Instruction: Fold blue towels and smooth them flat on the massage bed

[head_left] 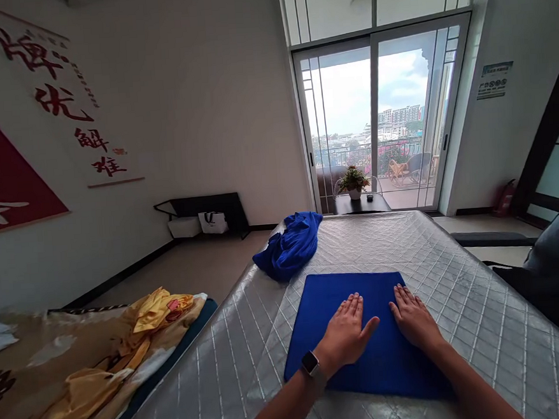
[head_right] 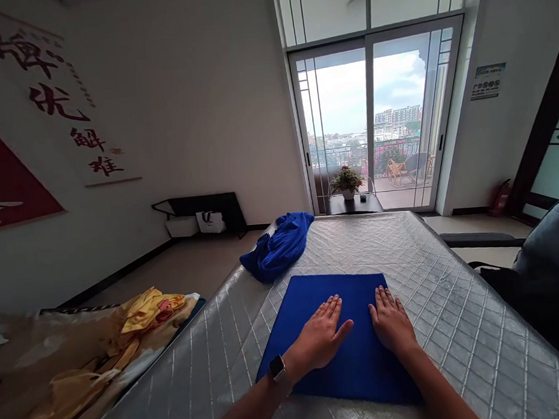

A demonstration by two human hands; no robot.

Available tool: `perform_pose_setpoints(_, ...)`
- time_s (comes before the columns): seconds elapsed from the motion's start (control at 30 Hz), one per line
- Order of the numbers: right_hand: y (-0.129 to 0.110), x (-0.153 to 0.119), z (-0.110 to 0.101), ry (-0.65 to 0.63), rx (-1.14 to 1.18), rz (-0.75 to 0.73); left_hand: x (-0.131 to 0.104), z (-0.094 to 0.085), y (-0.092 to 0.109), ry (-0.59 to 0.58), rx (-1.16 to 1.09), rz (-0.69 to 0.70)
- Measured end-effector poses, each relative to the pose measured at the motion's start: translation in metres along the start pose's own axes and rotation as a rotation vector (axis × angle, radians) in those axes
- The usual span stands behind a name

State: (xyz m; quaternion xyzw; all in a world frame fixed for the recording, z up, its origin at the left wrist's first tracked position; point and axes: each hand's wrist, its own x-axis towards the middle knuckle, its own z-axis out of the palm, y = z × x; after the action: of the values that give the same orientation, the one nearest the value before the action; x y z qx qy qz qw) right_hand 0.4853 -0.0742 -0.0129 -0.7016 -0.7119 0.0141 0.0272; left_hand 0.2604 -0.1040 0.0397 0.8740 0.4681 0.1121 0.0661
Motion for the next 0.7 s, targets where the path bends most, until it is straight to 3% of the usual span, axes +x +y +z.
perform_pose_setpoints(0.13,0.002,-0.003,0.000,-0.004,-0.032,-0.038,0.046,0.035,0.037,0.053,-0.041,0.125)
perform_pose_setpoints(0.27,0.004,-0.003,0.003,-0.002,-0.025,-0.034,0.075,0.054,0.047,0.034,-0.057,0.075)
perform_pose_setpoints(0.43,0.002,-0.001,0.002,0.007,0.007,-0.010,0.073,0.051,0.022,0.047,-0.046,-0.007)
perform_pose_setpoints(0.7,0.001,0.000,0.002,-0.003,0.041,0.010,0.042,0.022,-0.047,0.018,0.018,-0.205)
